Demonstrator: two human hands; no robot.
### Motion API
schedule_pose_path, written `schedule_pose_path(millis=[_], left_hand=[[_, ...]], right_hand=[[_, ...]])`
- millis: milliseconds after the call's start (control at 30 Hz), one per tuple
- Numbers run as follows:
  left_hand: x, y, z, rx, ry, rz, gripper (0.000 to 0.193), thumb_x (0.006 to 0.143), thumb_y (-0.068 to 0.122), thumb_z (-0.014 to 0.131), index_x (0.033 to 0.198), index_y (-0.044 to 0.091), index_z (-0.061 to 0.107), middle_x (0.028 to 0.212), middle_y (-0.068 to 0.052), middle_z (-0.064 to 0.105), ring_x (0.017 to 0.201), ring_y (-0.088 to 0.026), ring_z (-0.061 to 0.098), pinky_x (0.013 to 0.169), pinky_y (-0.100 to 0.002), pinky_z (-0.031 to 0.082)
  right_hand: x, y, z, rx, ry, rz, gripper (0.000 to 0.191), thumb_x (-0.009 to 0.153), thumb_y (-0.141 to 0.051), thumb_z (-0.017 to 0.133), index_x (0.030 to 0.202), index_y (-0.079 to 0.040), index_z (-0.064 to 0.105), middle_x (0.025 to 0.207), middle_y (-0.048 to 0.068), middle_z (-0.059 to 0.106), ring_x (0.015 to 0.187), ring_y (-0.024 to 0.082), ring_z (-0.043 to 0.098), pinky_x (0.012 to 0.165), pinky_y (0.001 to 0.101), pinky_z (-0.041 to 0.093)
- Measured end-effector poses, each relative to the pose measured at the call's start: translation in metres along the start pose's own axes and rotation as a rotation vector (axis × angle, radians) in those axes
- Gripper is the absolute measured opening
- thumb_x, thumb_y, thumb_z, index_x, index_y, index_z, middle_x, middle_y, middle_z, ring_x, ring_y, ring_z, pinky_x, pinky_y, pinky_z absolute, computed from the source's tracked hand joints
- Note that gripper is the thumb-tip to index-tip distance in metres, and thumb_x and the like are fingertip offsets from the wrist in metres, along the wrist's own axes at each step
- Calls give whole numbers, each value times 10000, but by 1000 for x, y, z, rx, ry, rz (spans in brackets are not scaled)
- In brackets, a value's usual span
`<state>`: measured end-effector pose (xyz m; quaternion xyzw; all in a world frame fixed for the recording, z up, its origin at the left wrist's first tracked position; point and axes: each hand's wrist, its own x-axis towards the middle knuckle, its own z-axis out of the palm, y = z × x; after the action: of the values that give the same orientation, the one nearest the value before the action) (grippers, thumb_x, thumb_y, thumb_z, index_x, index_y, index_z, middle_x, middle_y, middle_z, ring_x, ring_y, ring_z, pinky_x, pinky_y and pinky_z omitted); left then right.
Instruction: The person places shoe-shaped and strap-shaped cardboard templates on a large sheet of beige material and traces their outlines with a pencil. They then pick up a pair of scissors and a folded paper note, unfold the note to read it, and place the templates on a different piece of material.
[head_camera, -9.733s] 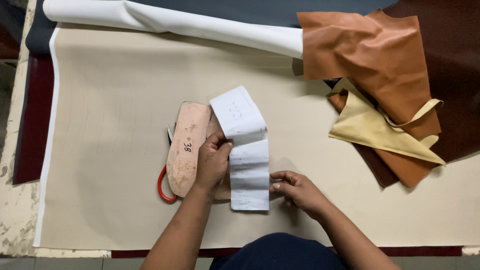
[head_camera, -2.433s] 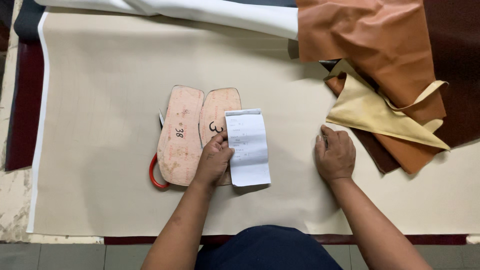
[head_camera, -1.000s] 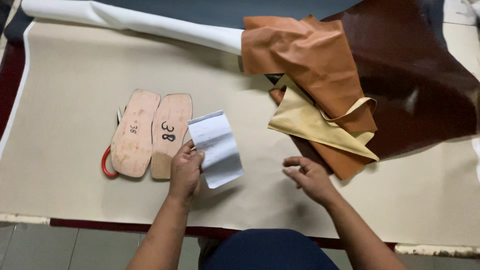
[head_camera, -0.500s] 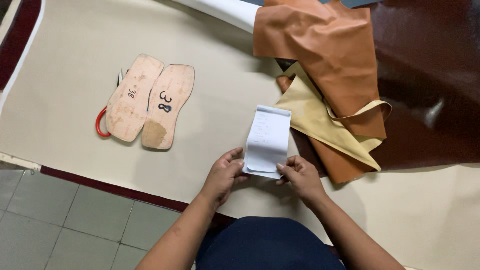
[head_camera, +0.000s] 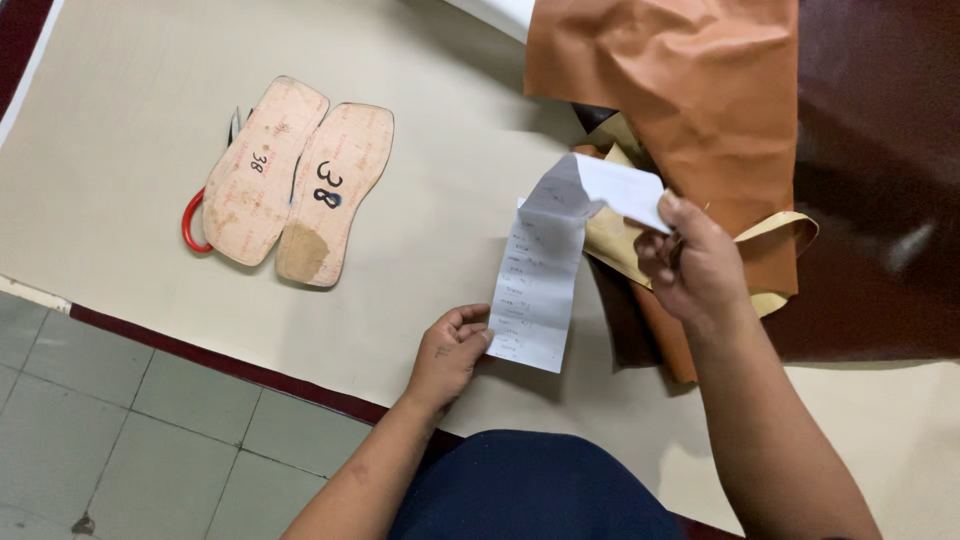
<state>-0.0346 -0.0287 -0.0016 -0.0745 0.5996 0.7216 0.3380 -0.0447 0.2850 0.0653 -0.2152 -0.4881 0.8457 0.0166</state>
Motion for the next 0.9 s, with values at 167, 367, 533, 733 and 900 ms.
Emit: schedule_pose_path(millis=[167, 367, 533, 733, 900], left_hand=[[0, 2, 0, -3, 9, -27, 437, 936, 58, 584, 1349, -76, 533, 1091, -157, 752, 951, -167, 721, 858, -295, 589], [2, -4, -4, 13, -16, 25, 436, 951, 74, 578, 1355, -82, 530, 1076, -153, 750, 935, -148, 704, 853, -280, 577], [3, -9, -6, -61, -55, 60, 427, 959, 62, 576, 1357, -90, 539, 1058, -140, 730, 913, -142, 685, 836, -280, 567], [0, -8, -6, 37, -17, 32, 414, 949, 68, 574, 1341, -63, 562, 1056, -129, 743, 916, -125, 690, 847, -266, 565], [0, -8, -5, 9, -28, 62, 398, 947, 62, 570, 1325, -63, 553, 1073, -119, 742, 937, -122, 687, 859, -261, 556]], right_hand=[[32, -21, 27, 234, -173, -108, 442, 1040, -473, 530, 1259, -97, 610, 1194, 30, 657, 847, 200, 690, 468, 205, 417], [41, 3, 33, 18, -130, -119, 364, 1078, -305, 554, 1338, -51, 570, 1327, 82, 625, 959, 193, 716, 457, 189, 385], [16, 43, 26, -185, -66, -83, 213, 1064, -109, 611, 1232, 21, 621, 1176, 165, 666, 851, 147, 657, 585, 209, 449], [-3, 66, 50, -983, 22, -79, 329, 931, -174, 684, 1235, -50, 684, 1178, 77, 652, 794, 164, 652, 745, 312, 553], [-5, 70, 59, -1337, -57, -220, 475, 873, -203, 737, 1327, -95, 644, 1451, 41, 547, 906, 214, 698, 860, 351, 555]])
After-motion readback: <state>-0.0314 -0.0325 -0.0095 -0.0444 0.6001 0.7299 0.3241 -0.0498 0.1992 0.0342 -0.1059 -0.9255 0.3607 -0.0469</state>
